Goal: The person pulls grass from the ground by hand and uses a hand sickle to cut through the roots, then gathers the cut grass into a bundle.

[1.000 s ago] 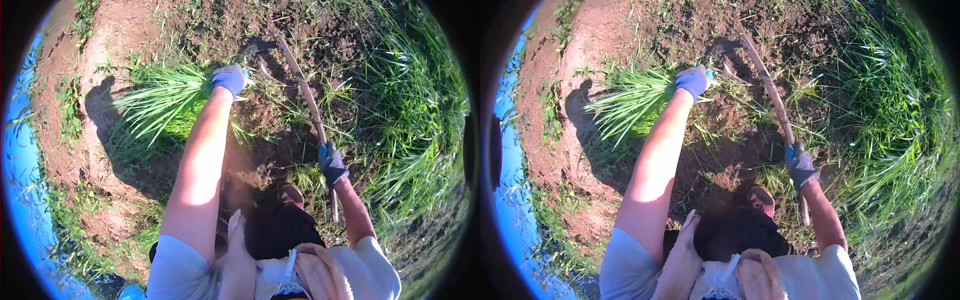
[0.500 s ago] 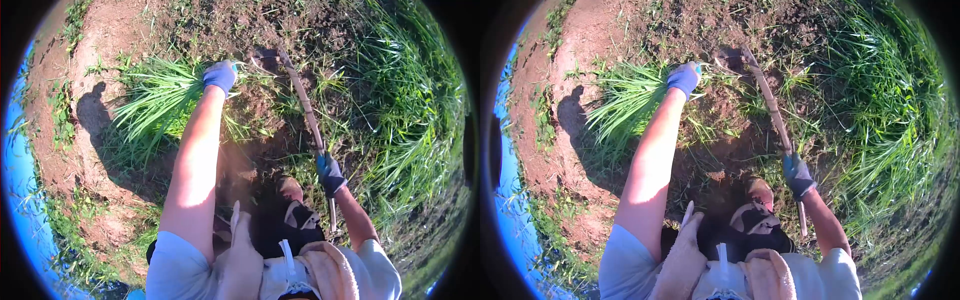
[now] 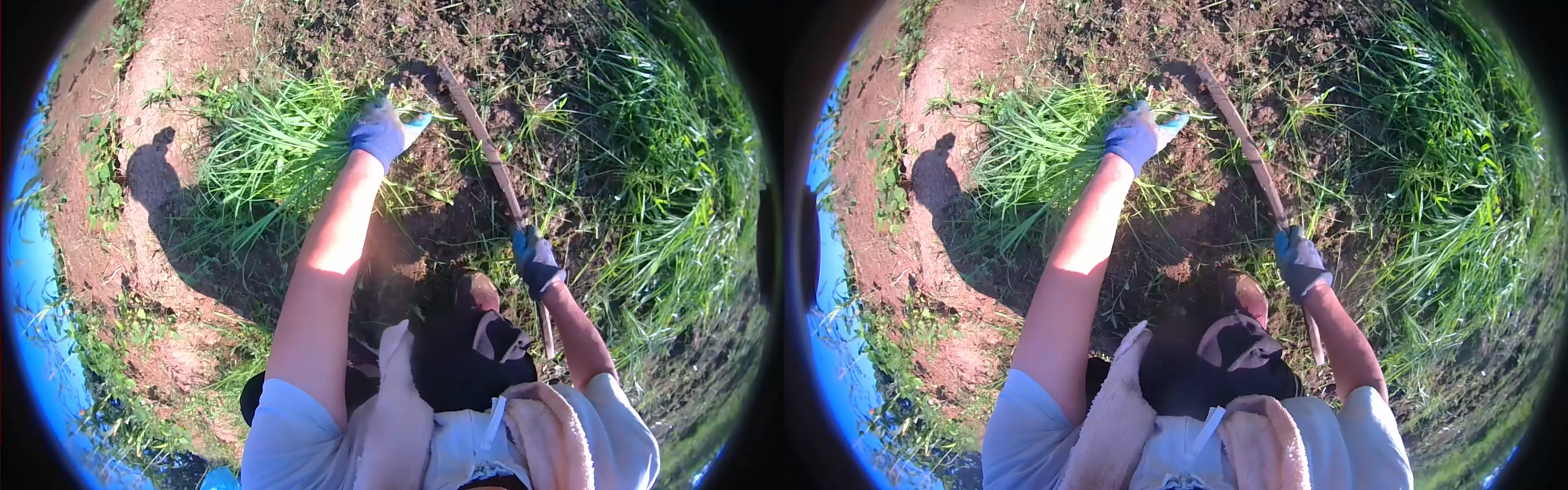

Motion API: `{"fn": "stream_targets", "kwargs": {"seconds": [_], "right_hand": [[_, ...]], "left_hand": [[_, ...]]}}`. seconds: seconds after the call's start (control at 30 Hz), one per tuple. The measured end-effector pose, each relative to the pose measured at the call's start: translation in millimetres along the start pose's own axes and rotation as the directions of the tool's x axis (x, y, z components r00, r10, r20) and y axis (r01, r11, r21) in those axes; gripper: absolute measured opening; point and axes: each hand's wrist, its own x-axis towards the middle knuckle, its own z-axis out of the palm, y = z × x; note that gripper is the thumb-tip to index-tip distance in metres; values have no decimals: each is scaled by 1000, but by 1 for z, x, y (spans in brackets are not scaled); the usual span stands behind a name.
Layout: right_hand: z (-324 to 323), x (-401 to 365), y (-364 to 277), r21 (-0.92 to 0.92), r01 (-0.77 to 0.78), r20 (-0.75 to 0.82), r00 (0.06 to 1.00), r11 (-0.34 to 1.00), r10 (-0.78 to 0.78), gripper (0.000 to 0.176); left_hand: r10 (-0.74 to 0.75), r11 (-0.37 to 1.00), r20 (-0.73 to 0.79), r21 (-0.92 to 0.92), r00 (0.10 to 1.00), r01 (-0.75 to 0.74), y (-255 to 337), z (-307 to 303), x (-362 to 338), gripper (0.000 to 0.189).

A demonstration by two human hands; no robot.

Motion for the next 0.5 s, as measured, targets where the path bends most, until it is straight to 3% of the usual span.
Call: {"fn": "stream_targets", "kwargs": {"seconds": [0.03,0.07,0.13,0.17,0.23,0.27,0.3,0.33,0.37,0.4,0.43,0.47,0.5], "right_hand": [[14,-15,25,-79,58,25,998,995,-56,31],[6,-43,14,295,-21,-28,999,955,30,24],[8,-63,17,305,-55,-21,998,951,64,22],[13,-63,20,315,-41,-60,996,948,62,23],[21,-44,34,194,39,-123,992,980,-15,25],[30,-25,37,143,-67,-117,990,987,84,25],[98,9,122,-456,309,-213,873,835,-439,29],[82,-8,116,-164,291,-189,929,943,-320,30],[63,-27,106,139,232,-136,967,963,-214,32],[60,-55,113,269,6,17,1000,963,-11,31],[15,-94,80,39,54,-68,996,998,-51,29],[14,-121,116,66,-10,-14,1000,998,11,30],[4,-144,137,-45,-45,-19,999,998,45,29]], "left_hand": [[30,999,258,-22,966,-25,-1,-16,-4,66],[33,997,308,-75,951,-10,-6,-19,-4,57],[92,985,324,-171,942,-38,-16,-18,-5,33],[95,984,314,-176,945,-40,-15,-15,-4,33],[-20,991,298,-119,954,57,-6,-2,-6,28],[12,978,287,-202,958,49,-9,0,-10,24],[56,945,282,-325,958,40,-12,-3,-17,21],[36,914,264,-398,964,75,-18,14,-10,22],[13,877,239,-470,971,104,-30,39,-3,22],[106,734,253,-672,962,96,-48,59,3,23],[112,769,200,-638,973,42,-50,43,-12,24],[143,760,181,-650,973,10,-77,81,-10,24],[-40,365,398,-848,917,384,-82,63,-27,23]]}}
